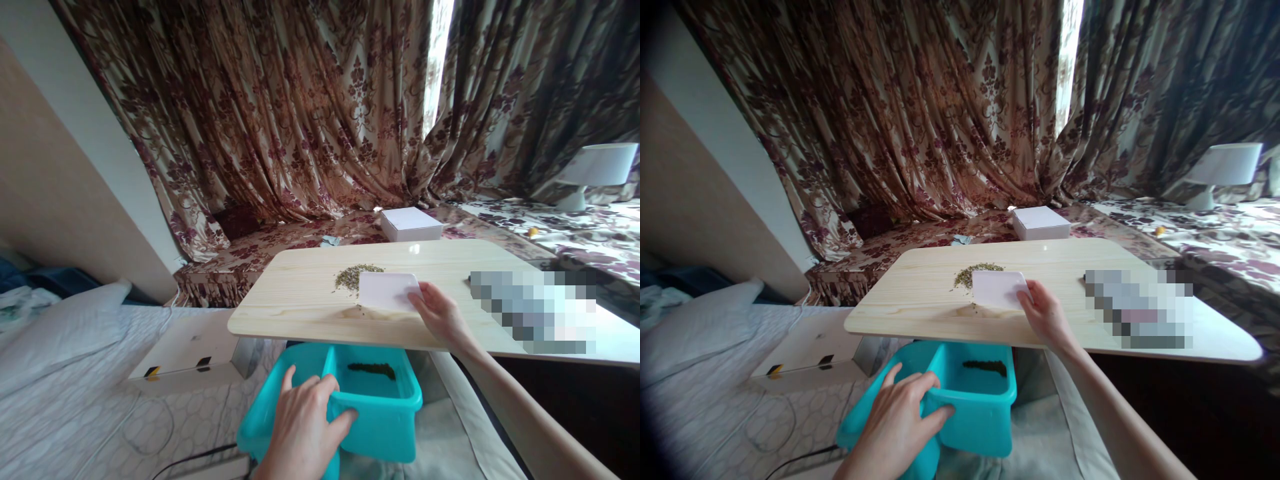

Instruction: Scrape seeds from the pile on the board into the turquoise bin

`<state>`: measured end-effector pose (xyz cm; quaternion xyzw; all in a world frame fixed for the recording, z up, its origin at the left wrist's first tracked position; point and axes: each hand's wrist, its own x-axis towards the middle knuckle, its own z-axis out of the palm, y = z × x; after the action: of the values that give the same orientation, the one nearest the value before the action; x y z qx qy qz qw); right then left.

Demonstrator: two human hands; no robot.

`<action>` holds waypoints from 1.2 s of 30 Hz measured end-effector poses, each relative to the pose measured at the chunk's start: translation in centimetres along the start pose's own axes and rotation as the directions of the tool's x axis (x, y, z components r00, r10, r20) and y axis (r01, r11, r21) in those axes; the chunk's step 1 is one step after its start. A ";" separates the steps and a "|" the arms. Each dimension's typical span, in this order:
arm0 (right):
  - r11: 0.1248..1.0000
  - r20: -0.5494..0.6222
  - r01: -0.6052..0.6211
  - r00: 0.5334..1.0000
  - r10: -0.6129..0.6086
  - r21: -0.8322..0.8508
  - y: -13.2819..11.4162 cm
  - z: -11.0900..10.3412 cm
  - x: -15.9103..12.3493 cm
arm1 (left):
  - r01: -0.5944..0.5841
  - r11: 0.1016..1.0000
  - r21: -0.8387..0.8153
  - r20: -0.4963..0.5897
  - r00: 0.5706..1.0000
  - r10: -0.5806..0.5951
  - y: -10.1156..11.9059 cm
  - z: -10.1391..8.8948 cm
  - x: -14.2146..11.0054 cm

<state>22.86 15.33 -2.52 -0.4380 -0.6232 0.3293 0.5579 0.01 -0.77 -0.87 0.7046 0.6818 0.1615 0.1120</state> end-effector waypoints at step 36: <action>0.992 0.060 -0.063 0.997 0.057 0.108 -0.9 -0.7 -1.4 | -0.011 1.000 0.000 0.000 1.000 0.011 -0.3 -0.3 0.1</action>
<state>23.40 13.67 -2.13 -0.4156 -0.6063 0.3921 0.5531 -0.35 -0.70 -0.67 0.7084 0.6779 0.1619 0.1112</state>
